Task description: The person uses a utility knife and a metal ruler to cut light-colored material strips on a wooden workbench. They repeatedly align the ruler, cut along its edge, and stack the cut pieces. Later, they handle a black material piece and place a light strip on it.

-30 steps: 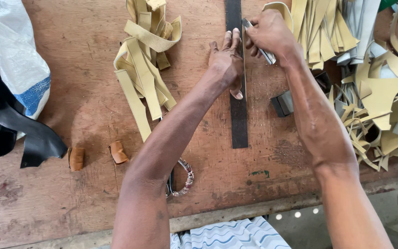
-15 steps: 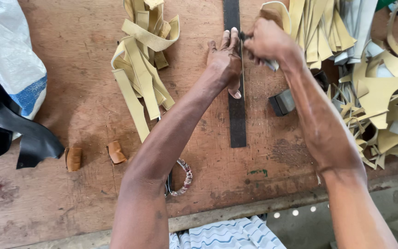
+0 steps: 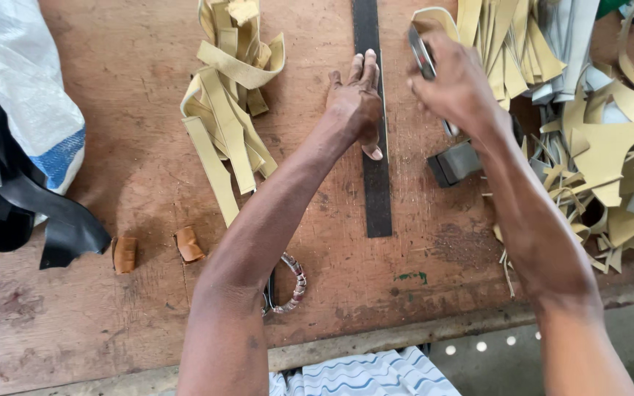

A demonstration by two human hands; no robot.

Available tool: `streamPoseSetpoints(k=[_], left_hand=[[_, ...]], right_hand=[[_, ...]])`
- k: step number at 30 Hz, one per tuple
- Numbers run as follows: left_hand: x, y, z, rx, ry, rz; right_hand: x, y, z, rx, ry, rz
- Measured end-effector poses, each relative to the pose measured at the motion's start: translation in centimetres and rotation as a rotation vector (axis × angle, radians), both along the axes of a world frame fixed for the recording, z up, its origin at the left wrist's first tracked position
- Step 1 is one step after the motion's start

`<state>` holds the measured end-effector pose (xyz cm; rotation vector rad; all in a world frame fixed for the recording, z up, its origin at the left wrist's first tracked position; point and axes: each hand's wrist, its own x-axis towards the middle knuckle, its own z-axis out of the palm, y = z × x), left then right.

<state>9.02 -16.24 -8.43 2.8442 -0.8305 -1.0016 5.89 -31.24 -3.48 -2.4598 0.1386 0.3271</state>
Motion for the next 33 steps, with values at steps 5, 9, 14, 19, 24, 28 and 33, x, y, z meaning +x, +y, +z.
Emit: streamPoseSetpoints(k=[5,9,14,19,24,28,33], left_hand=[[-0.5,0.4,-0.1,-0.004,-0.001,-0.017],[-0.5,0.3,0.2,0.004,0.019,0.006],[-0.3,0.5,-0.1,0.027,0.043,-0.033],[-0.4,0.6,-0.4,0.000,0.002,-0.017],[-0.5,0.6,-0.2,-0.029,0.020,0.040],[-0.3,0.6,-0.2,-0.047,0.018,0.046],[-0.4,0.3,-0.6,-0.045,0.020,0.049]], right_hand=[[5.2,-0.6,-5.8,0.139,-0.212,0.175],[5.7,-2.2,-6.8,0.176,-0.370,0.287],[3.9,-0.4,-5.1,0.064,-0.105,0.212],[-1.0,-0.4,-2.9,0.112,0.016,0.244],[-3.3,-1.0,-1.5,-0.133,0.211,0.178],[-4.1,-1.7,1.6,-0.287,0.285,0.198],[-6.7,1.0,2.7,-0.202,0.439,0.034]])
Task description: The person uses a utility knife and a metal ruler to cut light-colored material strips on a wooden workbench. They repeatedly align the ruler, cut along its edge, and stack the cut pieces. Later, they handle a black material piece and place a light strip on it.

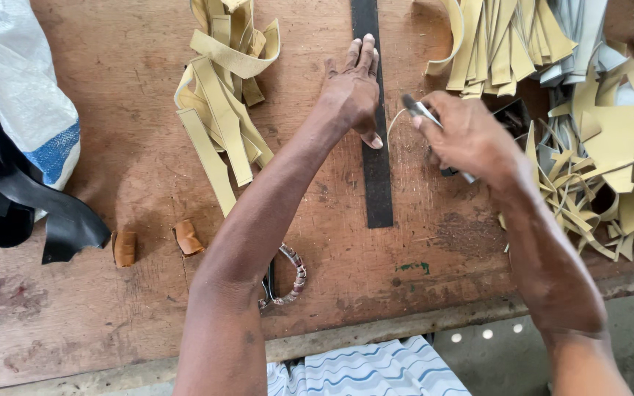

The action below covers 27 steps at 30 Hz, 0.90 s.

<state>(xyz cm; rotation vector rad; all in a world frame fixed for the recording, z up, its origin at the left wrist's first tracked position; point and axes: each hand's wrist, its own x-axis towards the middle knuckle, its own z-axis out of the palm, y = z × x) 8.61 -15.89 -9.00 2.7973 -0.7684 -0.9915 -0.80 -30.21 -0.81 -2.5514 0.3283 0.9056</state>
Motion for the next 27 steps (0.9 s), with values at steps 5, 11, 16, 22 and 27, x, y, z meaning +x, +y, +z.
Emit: streamPoseSetpoints(k=[5,11,16,22,27], left_hand=[[0.1,-0.3,0.3,0.032,0.000,-0.029],[0.1,-0.5,0.5,0.066,-0.005,-0.082],[0.4,-0.6,0.2,0.055,0.004,-0.047],[0.2,-0.7,-0.2,0.039,-0.019,-0.033],[0.2,-0.2,0.2,0.033,-0.020,-0.051]], right_hand=[[-1.7,1.8,-0.7,0.125,-0.107,-0.044],[-2.2,1.8,-2.0,0.171,-0.128,-0.031],[-2.8,1.2,-3.6,0.246,-0.083,-0.064],[-4.6,1.6,-4.0,0.156,-0.133,0.125],[-4.6,0.0,-2.9,0.043,-0.053,-0.015]])
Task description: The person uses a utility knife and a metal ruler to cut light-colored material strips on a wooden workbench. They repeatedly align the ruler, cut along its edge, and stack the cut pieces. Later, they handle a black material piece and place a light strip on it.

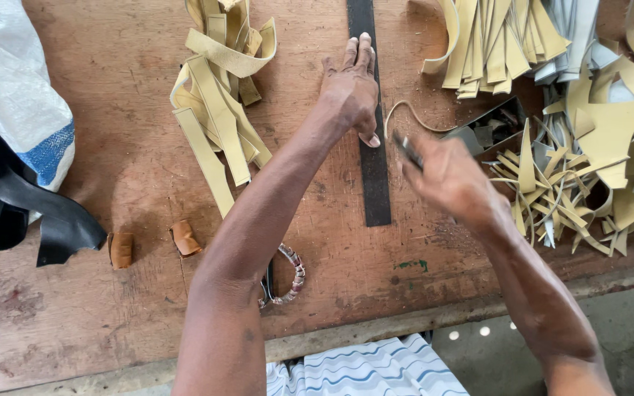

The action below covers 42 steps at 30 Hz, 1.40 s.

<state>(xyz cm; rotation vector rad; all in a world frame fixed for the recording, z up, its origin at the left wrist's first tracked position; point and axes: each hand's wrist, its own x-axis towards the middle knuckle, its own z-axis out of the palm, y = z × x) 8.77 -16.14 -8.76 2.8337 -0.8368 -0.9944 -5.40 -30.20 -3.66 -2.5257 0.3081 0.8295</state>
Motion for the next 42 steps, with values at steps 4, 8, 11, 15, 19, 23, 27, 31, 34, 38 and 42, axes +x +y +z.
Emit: streamPoseSetpoints(k=[4,8,11,15,19,23,27,31,34,38,42], left_hand=[[-0.9,1.6,0.5,-0.106,0.003,0.045],[-1.7,3.7,0.6,-0.021,-0.011,0.039],[-2.2,5.6,0.0,-0.106,-0.001,0.051],[-3.3,5.1,-1.3,-0.423,-0.230,0.220],[-4.6,2.2,-1.9,-0.501,-0.226,0.450],[-4.9,-0.4,-1.6,-0.337,-0.375,0.468],[-4.7,-0.9,-1.9,-0.459,-0.207,0.668],[-3.0,0.2,-3.4,-0.735,-0.017,0.847],[-0.7,0.5,-5.3,-0.958,0.044,0.981],[3.5,-1.9,-7.2,-1.153,0.114,1.008],[6.1,-8.1,-7.4,-1.116,0.158,0.818]], right_hand=[[3.6,-0.5,-2.8,-0.038,-0.548,0.216],[6.5,-1.1,-5.3,0.082,-0.562,0.295],[6.1,-1.5,-5.0,0.066,-0.353,0.229],[2.3,-3.4,-1.3,-0.014,-0.258,0.082],[-1.8,-8.4,4.2,-0.022,-0.708,0.185],[-5.9,-10.3,5.9,-0.397,-0.647,0.008],[-10.1,-6.0,1.2,0.181,-0.322,-0.457],[-10.5,-0.8,-5.4,0.517,-0.334,-0.378],[-10.9,0.2,-7.2,0.531,-0.572,-0.364],[-10.8,0.0,-7.3,0.580,-0.585,-0.402],[-10.8,0.0,-7.2,0.623,-0.600,-0.420]])
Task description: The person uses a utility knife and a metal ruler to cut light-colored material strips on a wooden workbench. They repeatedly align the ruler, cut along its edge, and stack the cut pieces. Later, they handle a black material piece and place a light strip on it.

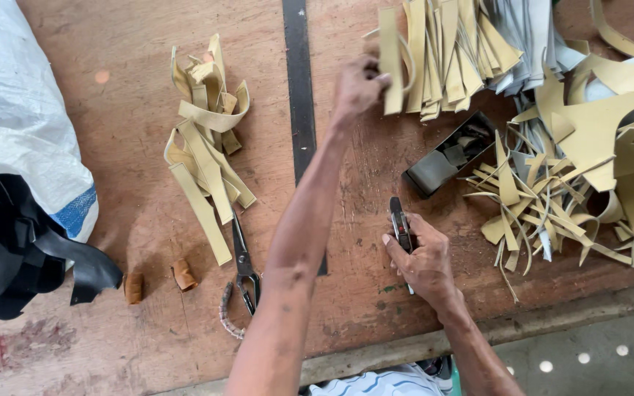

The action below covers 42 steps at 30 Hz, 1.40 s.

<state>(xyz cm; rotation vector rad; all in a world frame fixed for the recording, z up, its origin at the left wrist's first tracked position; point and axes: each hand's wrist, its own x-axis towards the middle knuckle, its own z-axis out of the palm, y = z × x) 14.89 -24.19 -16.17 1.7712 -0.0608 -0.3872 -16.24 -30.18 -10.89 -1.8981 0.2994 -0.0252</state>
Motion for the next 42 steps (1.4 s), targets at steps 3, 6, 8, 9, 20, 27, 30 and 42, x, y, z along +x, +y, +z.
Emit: streamPoseSetpoints(k=[3,6,8,9,20,27,30,42], left_hand=[[-0.5,-3.3,0.5,0.306,-0.116,-0.046],[-1.3,-4.2,0.7,0.294,-0.270,-0.013],[-2.3,-3.8,-0.1,0.311,-0.483,-0.031],[-2.5,-3.6,-0.5,0.320,-0.590,-0.042],[-0.1,-2.5,0.7,0.649,-0.444,-0.487],[2.4,-2.9,2.0,0.702,-0.320,-0.668],[2.3,-3.0,2.0,0.682,-0.406,-0.643],[-1.5,-2.4,-1.7,0.904,-0.614,-0.519]], right_hand=[[0.0,0.0,-0.1,-0.001,0.025,0.006],[0.1,0.0,0.0,0.007,0.021,0.010],[0.2,-0.1,0.1,0.012,0.005,0.015],[0.3,-0.1,0.1,0.008,-0.003,0.020],[0.2,-0.1,-0.1,0.002,-0.060,0.023],[0.0,-0.3,-0.3,0.003,-0.038,0.046],[0.2,-0.3,-0.5,0.004,-0.049,0.052],[0.2,-0.3,-0.4,0.002,-0.057,0.068]])
